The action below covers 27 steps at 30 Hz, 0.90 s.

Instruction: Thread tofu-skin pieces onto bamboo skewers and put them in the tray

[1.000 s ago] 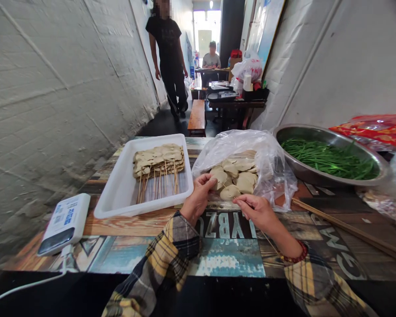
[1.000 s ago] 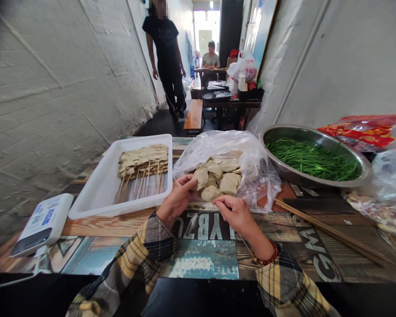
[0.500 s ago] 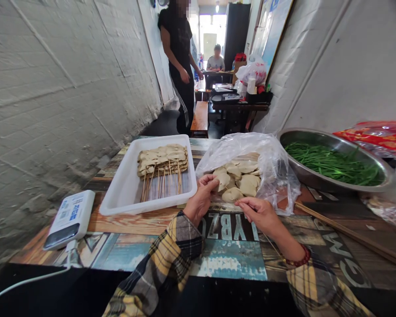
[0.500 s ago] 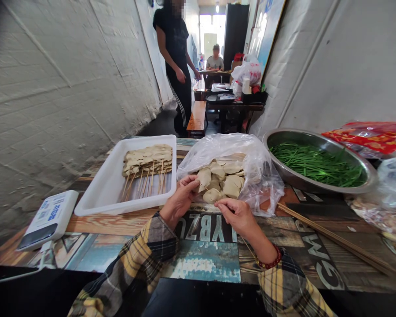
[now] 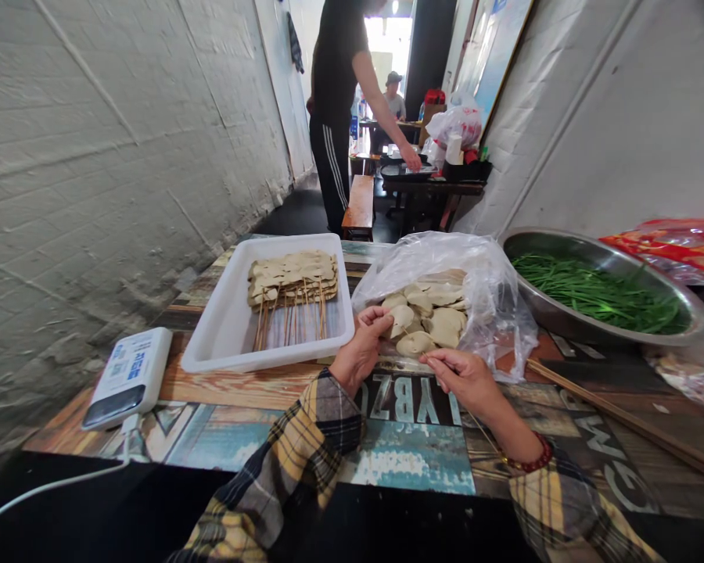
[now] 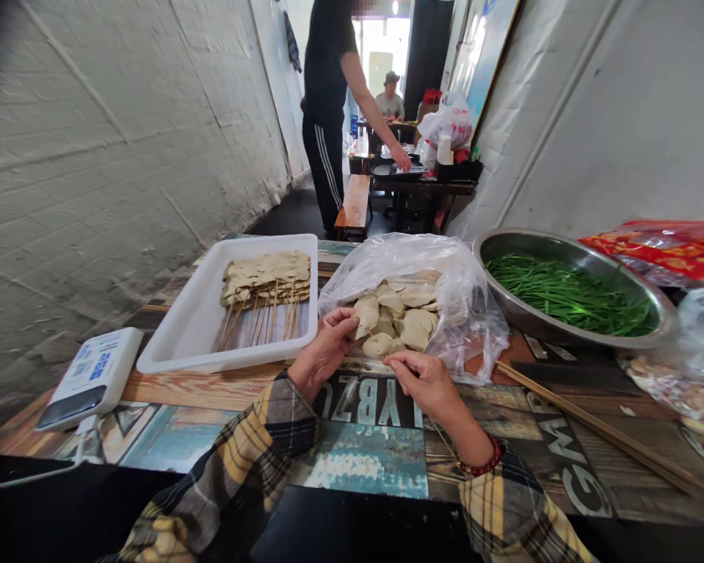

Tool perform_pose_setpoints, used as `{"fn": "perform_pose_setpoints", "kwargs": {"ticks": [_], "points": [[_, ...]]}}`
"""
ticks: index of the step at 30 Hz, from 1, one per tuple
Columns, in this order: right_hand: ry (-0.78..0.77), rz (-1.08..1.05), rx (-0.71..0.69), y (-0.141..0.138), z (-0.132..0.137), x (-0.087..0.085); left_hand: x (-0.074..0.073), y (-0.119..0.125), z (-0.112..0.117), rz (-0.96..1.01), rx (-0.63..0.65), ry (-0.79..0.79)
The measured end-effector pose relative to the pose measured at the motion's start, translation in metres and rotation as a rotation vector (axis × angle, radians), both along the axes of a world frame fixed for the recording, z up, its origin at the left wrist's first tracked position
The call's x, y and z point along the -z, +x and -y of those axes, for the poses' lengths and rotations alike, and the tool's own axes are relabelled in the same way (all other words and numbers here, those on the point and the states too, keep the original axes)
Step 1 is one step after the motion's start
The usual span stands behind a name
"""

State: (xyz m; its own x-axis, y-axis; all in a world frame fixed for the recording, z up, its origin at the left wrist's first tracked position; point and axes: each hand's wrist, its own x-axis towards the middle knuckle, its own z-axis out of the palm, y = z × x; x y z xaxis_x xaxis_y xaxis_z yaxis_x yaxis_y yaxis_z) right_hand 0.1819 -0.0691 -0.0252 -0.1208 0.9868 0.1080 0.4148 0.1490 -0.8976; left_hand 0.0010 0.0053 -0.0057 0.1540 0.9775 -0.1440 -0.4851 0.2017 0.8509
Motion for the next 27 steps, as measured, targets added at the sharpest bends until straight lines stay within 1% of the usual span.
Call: {"fn": "perform_pose_setpoints", "kwargs": {"ticks": [12, 16, 20, 25, 27], "points": [[-0.006, -0.039, 0.009, -0.0043, 0.0000, 0.0054, -0.0026, 0.0022, 0.0038, -0.054, -0.004, 0.075], [-0.032, -0.065, -0.012, -0.0048, -0.0002, 0.0042, -0.0024, 0.0016, 0.0036, -0.089, -0.008, 0.094], [-0.035, -0.091, 0.008, -0.0063, 0.0003, 0.0007, -0.0011, 0.0017, 0.0024, -0.103, -0.022, 0.111], [-0.031, -0.105, 0.004, -0.0068, 0.0006, -0.0004, 0.0006, 0.0016, 0.0011, -0.071, -0.029, 0.073], [-0.024, -0.105, 0.004, -0.0060, 0.0006, 0.0004, 0.0006, 0.0010, 0.0014, -0.046, -0.008, 0.036]]}}
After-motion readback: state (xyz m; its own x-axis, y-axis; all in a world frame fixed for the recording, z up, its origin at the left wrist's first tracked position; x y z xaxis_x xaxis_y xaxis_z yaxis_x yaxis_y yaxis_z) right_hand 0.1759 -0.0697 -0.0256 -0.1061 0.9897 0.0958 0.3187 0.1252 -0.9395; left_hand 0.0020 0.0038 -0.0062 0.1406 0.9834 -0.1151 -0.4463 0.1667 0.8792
